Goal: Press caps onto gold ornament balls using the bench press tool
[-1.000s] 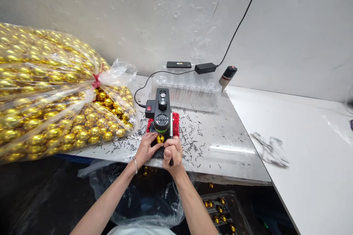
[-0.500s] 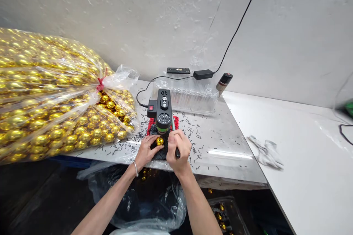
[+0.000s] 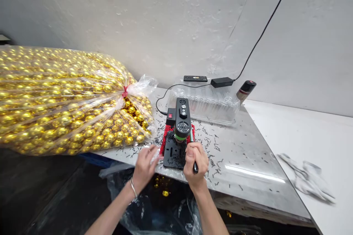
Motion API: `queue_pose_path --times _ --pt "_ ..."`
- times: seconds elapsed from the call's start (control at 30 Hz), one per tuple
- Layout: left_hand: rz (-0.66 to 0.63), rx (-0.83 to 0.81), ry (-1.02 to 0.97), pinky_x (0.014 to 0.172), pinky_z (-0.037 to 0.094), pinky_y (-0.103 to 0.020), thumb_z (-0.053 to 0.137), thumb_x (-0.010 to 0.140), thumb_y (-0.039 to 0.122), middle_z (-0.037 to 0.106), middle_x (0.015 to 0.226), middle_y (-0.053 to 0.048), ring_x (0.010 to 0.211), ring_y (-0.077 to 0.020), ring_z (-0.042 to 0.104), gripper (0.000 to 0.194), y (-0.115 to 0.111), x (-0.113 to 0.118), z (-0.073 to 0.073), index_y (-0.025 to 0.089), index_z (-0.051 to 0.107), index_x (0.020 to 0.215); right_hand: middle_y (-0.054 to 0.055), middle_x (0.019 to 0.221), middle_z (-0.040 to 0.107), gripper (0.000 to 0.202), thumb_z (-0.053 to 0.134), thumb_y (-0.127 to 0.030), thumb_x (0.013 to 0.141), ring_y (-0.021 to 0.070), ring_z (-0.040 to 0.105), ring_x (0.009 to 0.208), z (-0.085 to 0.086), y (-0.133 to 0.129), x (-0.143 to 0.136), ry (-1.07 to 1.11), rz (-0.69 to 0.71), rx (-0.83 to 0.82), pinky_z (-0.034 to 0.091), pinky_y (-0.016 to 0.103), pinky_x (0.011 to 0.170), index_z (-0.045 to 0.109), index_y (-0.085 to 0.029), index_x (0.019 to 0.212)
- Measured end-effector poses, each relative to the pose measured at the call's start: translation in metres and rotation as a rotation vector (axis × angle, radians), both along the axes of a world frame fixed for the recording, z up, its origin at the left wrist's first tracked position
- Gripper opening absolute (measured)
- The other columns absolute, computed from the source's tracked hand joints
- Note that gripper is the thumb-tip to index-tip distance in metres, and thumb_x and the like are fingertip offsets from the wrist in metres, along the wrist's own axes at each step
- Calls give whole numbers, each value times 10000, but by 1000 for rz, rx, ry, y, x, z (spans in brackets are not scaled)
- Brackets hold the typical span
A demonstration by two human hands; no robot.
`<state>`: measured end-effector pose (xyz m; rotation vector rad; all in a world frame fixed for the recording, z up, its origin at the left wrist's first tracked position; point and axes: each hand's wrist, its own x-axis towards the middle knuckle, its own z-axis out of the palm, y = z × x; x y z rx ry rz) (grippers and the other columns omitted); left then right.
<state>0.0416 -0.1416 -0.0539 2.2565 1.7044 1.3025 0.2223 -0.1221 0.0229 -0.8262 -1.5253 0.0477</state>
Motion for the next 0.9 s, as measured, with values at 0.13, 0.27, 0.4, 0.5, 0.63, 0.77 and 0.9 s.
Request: queue_pose_path --times 0.13,0.27,0.4,0.5,0.63,0.77,0.9 --pt "106 -182 83 905 416 -502 411 933 282 646 981 -152 988 -310 561 274 73 -42 33 157 654 952 1 629 458 286 402 -81 876 139 477 636 2 -1 0 -9 8 2 367 295 570 407 -206 620" --pt "-15 -302 167 846 429 -444 657 734 185 502 541 -23 740 -248 589 201 112 -64 35 188 560 559 -4 627 456 280 396 -57 871 139 485 651 3 -3 -2 -26 19 10 373 290 580 404 -207 634" --pt "-105 -385 180 796 447 -384 677 669 130 444 510 18 624 -181 558 182 119 -66 26 181 556 543 -4 628 458 274 390 -56 870 145 495 665 3 -3 -2 -22 15 20 381 288 583 410 -207 642" --pt "-127 -391 131 757 476 -339 645 711 180 594 778 -43 694 -177 573 97 114 -65 30 172 669 805 -1 639 464 269 388 -59 871 144 498 662 3 -3 -2 -24 15 21 383 286 579 420 -205 647" --pt "-83 -411 -363 767 510 -334 620 769 350 576 1075 -95 862 -197 598 385 88 -61 45 166 635 1108 0 647 466 267 385 -44 868 136 493 659 3 -3 -2 -42 25 28 383 280 573 425 -203 657" --pt "-230 -600 -995 745 516 -308 662 760 419 621 984 -55 793 -163 632 566 53 -40 50 177 544 1258 -9 624 449 271 388 -32 864 133 493 664 1 -2 -2 -29 20 28 379 272 569 415 -203 655" --pt "-278 -767 -1229 635 498 -248 728 697 411 647 832 -32 690 -136 623 537 38 -7 36 144 608 1146 -9 620 450 273 390 -44 868 135 500 665 1 -2 -2 -23 4 16 388 277 579 412 -205 649"
